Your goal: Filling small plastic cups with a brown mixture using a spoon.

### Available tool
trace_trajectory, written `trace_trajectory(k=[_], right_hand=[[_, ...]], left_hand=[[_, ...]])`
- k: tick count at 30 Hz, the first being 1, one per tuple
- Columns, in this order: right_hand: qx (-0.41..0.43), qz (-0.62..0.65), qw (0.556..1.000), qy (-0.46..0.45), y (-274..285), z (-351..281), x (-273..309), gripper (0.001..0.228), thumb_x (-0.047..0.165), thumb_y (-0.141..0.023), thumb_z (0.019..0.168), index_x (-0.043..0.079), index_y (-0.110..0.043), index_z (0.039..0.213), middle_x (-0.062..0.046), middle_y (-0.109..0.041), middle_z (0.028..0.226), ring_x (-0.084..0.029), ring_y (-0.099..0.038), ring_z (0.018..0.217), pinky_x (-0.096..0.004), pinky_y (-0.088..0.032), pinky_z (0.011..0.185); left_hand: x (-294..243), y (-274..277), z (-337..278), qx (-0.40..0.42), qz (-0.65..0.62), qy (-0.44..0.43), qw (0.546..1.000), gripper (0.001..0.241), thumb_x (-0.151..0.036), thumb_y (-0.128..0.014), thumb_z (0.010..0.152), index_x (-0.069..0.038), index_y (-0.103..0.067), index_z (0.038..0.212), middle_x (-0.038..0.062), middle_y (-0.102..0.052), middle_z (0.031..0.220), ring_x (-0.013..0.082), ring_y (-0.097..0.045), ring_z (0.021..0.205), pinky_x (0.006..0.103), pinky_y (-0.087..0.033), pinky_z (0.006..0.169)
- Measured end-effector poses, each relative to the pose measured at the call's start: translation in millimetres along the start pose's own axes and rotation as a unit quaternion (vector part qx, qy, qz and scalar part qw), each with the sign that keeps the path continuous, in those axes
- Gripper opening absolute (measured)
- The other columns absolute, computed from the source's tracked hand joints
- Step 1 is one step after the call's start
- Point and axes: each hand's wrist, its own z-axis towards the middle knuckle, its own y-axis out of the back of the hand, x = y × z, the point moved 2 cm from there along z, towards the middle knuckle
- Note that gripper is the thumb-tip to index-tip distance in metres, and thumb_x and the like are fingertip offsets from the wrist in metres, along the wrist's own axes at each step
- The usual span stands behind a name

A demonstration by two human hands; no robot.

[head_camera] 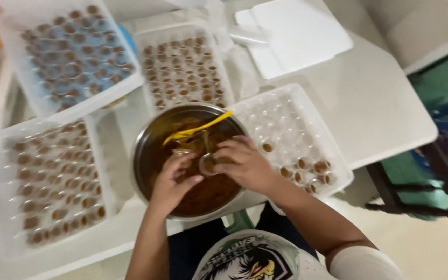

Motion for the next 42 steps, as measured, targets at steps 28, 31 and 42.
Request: trace_trajectory(k=[28, 31, 42], right_hand=[[0.24, -0.137, 0.91, -0.309, 23.7, -153.6, -60.7, 0.039, 0.017, -0.071, 0.084, 0.025, -0.075, 0.123, -0.001, -0.069, 0.107, -0.025, -0.059, 0.111, -0.046, -0.037, 0.105], [0.222, -0.137, 0.882, -0.392, 34.3, -162.8, -80.0, 0.031, 0.018, -0.069, 0.09, 0.023, -0.076, 0.12, -0.003, -0.071, 0.115, -0.024, -0.06, 0.113, -0.049, -0.034, 0.11], [0.264, -0.157, 0.835, -0.457, 28.1, -153.4, -111.4, 0.023, 0.034, -0.068, 0.092, 0.019, -0.078, 0.105, -0.004, -0.067, 0.114, -0.024, -0.057, 0.121, -0.045, -0.038, 0.109]], left_hand=[[1.8, 3.4, -2.4, -0.055, 0.011, 0.02, 0.998, 0.032, -0.011, -0.072, 0.094, -0.01, -0.069, 0.126, 0.006, -0.063, 0.133, 0.0151, -0.066, 0.113, 0.029, -0.056, 0.094], [4.8, 2.9, -2.2, -0.056, 0.007, 0.015, 0.998, 0.032, -0.01, -0.072, 0.094, -0.01, -0.069, 0.125, 0.006, -0.062, 0.135, 0.0148, -0.065, 0.113, 0.0286, -0.056, 0.092], [7.4, 4.2, -1.7, -0.065, 0.012, 0.003, 0.998, 0.03, -0.01, -0.071, 0.094, -0.01, -0.069, 0.124, 0.005, -0.06, 0.136, 0.0131, -0.066, 0.109, 0.0278, -0.058, 0.089]])
